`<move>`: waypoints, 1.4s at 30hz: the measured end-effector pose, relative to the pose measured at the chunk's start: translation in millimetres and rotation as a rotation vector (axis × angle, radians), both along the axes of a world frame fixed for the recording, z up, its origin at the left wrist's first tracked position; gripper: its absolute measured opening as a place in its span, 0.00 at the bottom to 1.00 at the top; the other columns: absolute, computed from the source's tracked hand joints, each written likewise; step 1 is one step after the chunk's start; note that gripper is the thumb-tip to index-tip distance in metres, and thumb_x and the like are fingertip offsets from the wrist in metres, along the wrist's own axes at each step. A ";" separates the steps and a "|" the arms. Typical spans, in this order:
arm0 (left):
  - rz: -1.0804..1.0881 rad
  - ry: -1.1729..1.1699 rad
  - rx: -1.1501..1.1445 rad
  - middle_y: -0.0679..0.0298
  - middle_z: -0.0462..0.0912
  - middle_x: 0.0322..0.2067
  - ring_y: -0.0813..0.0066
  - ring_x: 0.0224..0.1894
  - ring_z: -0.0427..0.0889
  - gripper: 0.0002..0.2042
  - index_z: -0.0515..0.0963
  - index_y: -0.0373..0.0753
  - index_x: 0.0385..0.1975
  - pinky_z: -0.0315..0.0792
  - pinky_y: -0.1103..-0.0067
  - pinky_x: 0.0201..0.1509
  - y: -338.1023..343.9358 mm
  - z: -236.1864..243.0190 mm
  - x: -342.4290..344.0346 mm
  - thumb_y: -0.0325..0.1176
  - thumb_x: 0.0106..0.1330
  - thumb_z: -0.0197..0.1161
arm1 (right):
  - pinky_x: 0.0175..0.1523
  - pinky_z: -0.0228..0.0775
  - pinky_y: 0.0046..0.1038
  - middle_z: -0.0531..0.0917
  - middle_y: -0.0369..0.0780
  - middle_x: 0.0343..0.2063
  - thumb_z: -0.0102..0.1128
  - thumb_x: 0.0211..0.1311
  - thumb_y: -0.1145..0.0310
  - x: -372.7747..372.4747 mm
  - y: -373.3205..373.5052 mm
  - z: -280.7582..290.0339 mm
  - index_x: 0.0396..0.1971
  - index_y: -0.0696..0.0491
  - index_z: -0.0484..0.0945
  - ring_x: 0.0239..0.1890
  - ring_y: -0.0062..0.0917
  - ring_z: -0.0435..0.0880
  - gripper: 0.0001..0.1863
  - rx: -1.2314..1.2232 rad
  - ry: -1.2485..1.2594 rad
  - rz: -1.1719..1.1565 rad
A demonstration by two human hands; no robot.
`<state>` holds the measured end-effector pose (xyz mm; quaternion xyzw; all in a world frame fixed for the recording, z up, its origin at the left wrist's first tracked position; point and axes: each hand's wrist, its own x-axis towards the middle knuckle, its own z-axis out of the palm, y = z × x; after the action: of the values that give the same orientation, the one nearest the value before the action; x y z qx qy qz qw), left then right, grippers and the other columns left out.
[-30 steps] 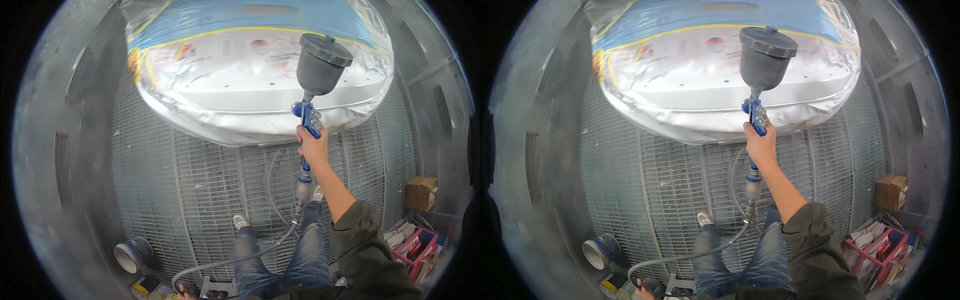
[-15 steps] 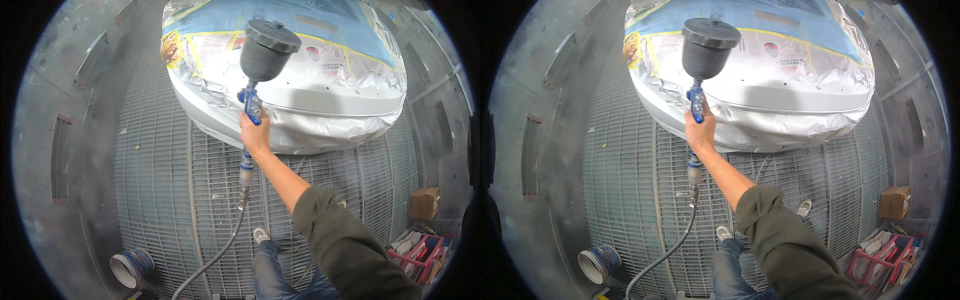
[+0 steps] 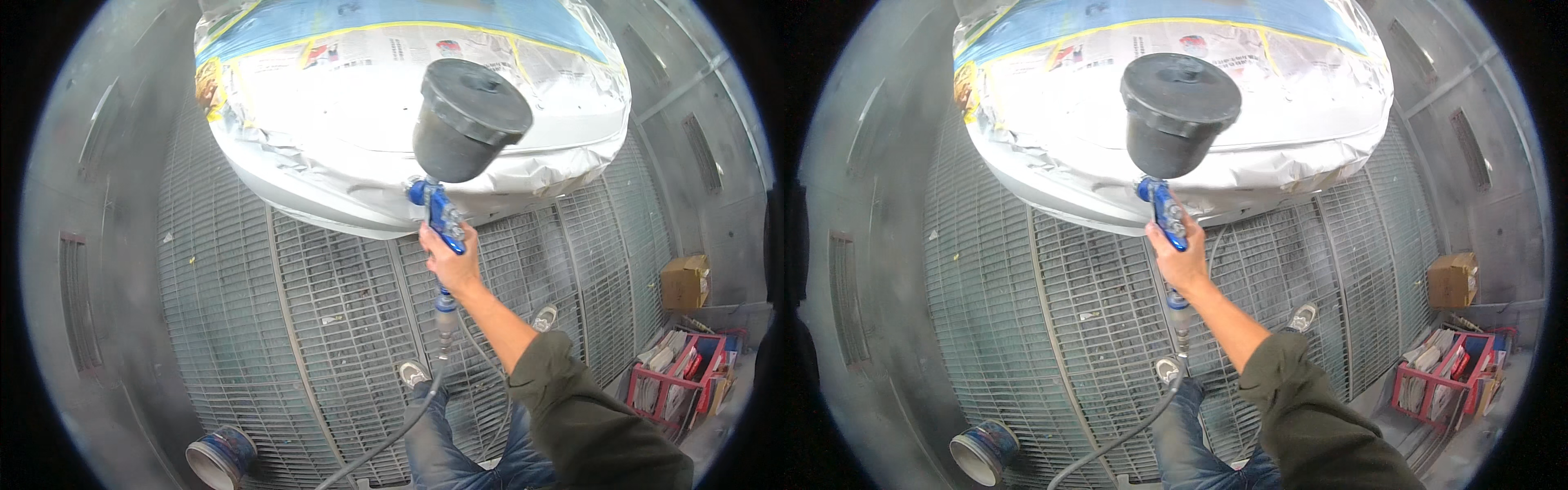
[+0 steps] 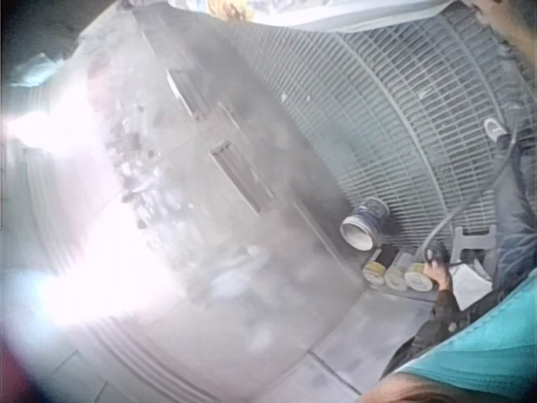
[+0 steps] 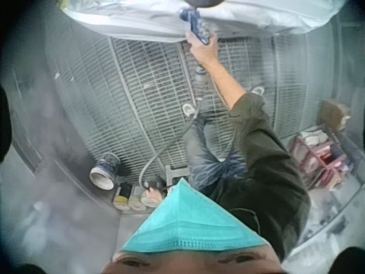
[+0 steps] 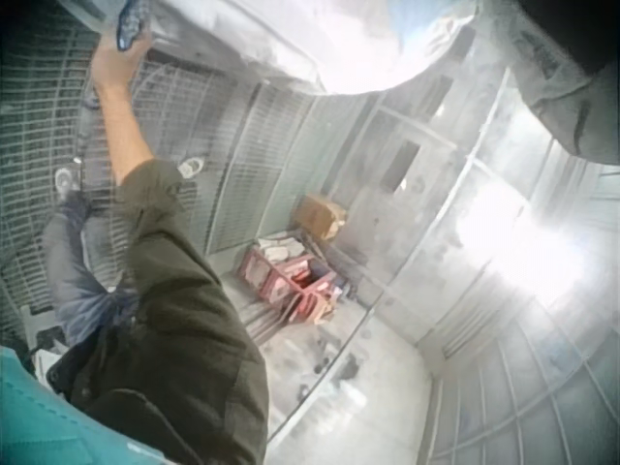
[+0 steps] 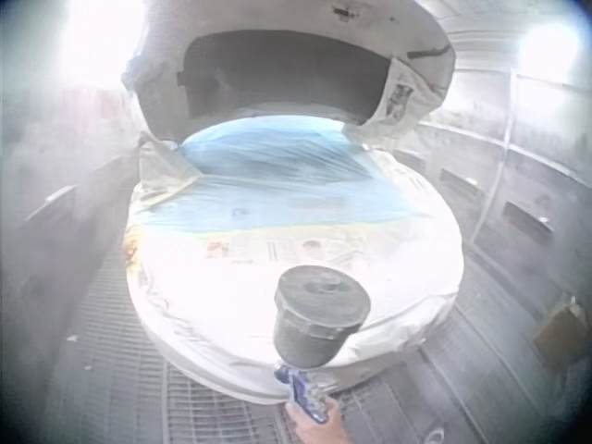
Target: The person applies masking tape to newspaper covering a car's rear bumper, then uses a spray gun to apply white paint to the exposed bumper surface. The person moves around the vehicle to cover different areas.
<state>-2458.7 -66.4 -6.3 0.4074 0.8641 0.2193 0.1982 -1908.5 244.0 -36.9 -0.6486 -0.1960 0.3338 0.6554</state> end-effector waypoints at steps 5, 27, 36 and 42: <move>-0.156 -0.001 0.027 0.62 0.74 0.20 0.74 0.22 0.67 0.12 0.77 0.25 0.29 0.64 0.72 0.24 11.9 -7.6 36.2 0.31 0.65 0.59 | 0.19 0.58 0.17 0.76 0.27 0.23 0.63 0.64 0.73 61.5 -59.1 8.0 0.46 0.54 0.80 0.19 0.08 0.69 0.11 0.015 0.094 0.012; -0.765 -0.082 0.007 0.65 0.68 0.15 0.75 0.19 0.62 0.12 0.73 0.29 0.22 0.58 0.72 0.22 4.1 -16.7 330.0 0.33 0.63 0.56 | 0.27 0.61 0.18 0.78 0.32 0.28 0.65 0.65 0.66 404.0 -268.9 58.0 0.41 0.53 0.80 0.26 0.13 0.71 0.09 -0.149 0.023 0.034; -0.900 -0.151 0.024 0.66 0.65 0.13 0.75 0.18 0.60 0.13 0.72 0.31 0.19 0.56 0.72 0.21 -49.4 -0.9 463.7 0.34 0.62 0.55 | 0.28 0.63 0.19 0.78 0.31 0.27 0.67 0.64 0.66 562.7 -330.1 84.3 0.41 0.53 0.79 0.26 0.12 0.71 0.10 -0.173 -0.126 0.064; -0.953 -0.122 0.012 0.64 0.60 0.13 0.74 0.17 0.58 0.12 0.69 0.32 0.17 0.55 0.71 0.21 -80.4 17.4 579.7 0.35 0.56 0.56 | 0.27 0.64 0.18 0.76 0.28 0.24 0.62 0.64 0.70 672.3 -358.3 99.3 0.49 0.53 0.79 0.23 0.11 0.72 0.13 -0.284 -0.029 0.110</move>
<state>-1878.9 -146.8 11.2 0.7457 0.5665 0.1326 0.3246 -1236.3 -114.3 62.4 -0.7277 -0.1913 0.3841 0.5350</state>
